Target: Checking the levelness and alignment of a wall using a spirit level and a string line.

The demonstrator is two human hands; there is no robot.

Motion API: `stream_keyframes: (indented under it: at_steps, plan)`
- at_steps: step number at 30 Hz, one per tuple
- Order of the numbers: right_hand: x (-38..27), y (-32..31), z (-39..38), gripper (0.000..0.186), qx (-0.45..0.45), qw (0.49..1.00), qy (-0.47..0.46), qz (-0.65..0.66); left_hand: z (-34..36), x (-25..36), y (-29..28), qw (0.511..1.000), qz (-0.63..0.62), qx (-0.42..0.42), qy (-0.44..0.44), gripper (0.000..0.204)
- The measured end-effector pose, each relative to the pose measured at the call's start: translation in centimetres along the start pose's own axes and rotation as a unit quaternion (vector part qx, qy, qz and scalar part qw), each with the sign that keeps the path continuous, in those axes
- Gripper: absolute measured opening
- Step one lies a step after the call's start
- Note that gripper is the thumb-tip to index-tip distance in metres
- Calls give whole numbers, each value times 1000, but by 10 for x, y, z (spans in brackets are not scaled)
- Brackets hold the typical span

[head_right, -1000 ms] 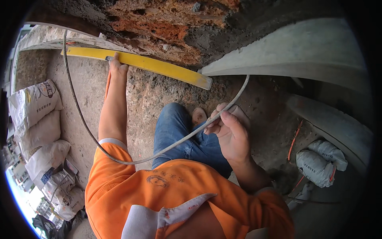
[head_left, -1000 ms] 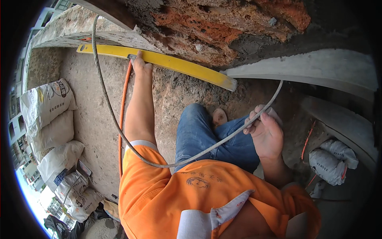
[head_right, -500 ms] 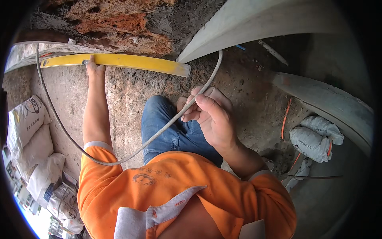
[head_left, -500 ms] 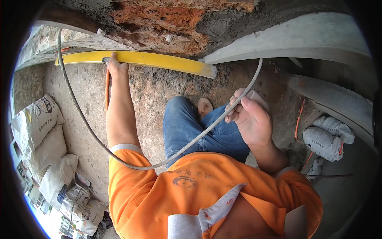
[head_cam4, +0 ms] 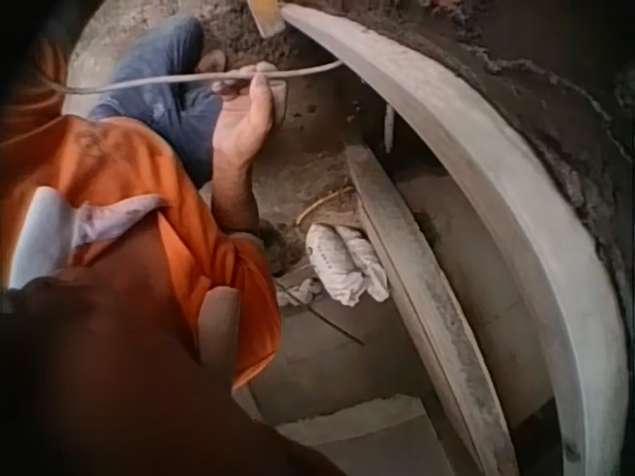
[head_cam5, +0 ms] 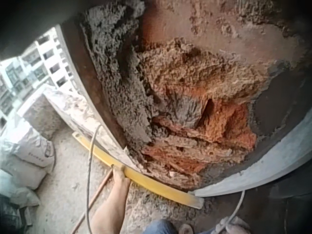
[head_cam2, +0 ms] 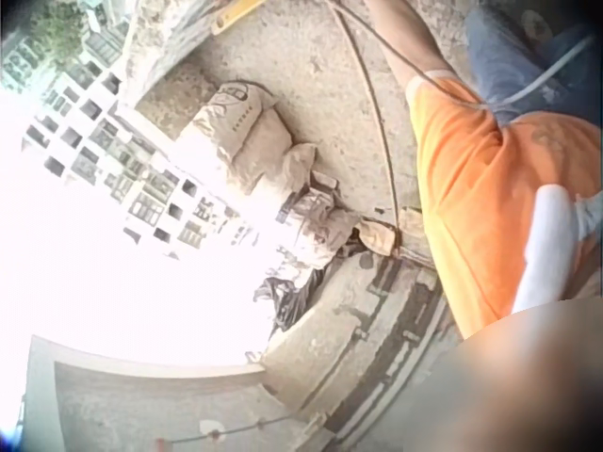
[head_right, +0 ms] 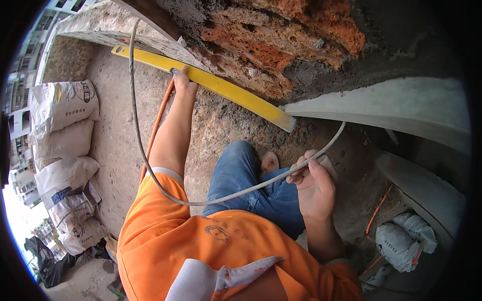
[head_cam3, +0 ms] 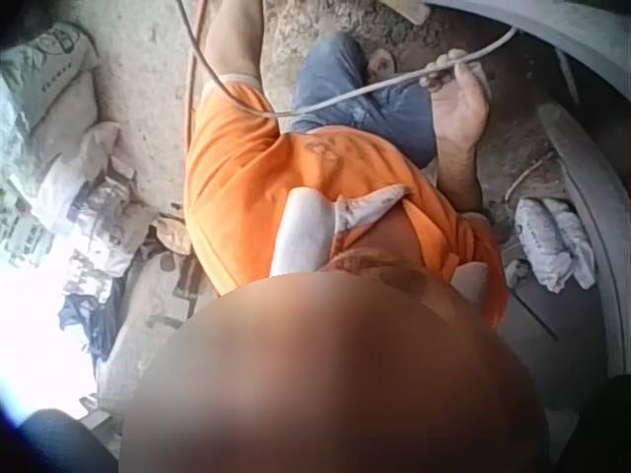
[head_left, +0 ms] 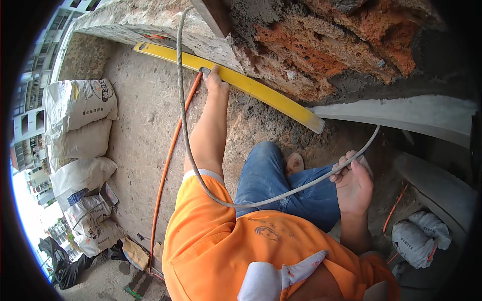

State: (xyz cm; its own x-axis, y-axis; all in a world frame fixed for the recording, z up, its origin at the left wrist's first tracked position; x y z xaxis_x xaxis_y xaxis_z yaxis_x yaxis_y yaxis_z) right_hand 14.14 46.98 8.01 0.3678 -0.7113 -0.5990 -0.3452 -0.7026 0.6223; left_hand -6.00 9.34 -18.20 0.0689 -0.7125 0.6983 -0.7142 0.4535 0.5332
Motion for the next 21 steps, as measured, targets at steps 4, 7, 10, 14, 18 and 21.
stream_keyframes:
  at_steps: [4,7,10,14,18,21]
  plan:
    - [0,1,1,18,26,1000,5,17,10,-6,-7,1000,10,12,-13,37]
    - [2,5,3,17,3,1000,9,20,26,1,-31,1000,6,15,-25,36]
    - [1,-1,8,14,11,1000,5,0,7,-2,-55,999,37,28,-14,28]
    - [11,0,14,11,-11,1000,21,5,-9,75,-183,997,48,65,13,25]
    - [11,-17,36,11,5,998,-14,-57,-87,120,-273,975,67,210,43,35]
    - [20,-16,55,11,-9,997,-2,-71,-135,204,-350,961,74,241,113,37]
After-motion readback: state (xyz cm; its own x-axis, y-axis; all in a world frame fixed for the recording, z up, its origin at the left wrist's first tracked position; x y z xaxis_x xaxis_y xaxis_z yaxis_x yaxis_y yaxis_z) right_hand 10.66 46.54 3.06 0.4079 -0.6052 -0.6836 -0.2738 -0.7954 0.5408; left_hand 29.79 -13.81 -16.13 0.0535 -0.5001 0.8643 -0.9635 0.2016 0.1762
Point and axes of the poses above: each hand's wrist, its own z-axis towards the middle knuckle, its own y-axis out of the palm, x = y × z, the point moved 6 cm from there along z, towards the middle knuckle, and after that the axes turned 5 degrees about z, right-handed, at the moved point
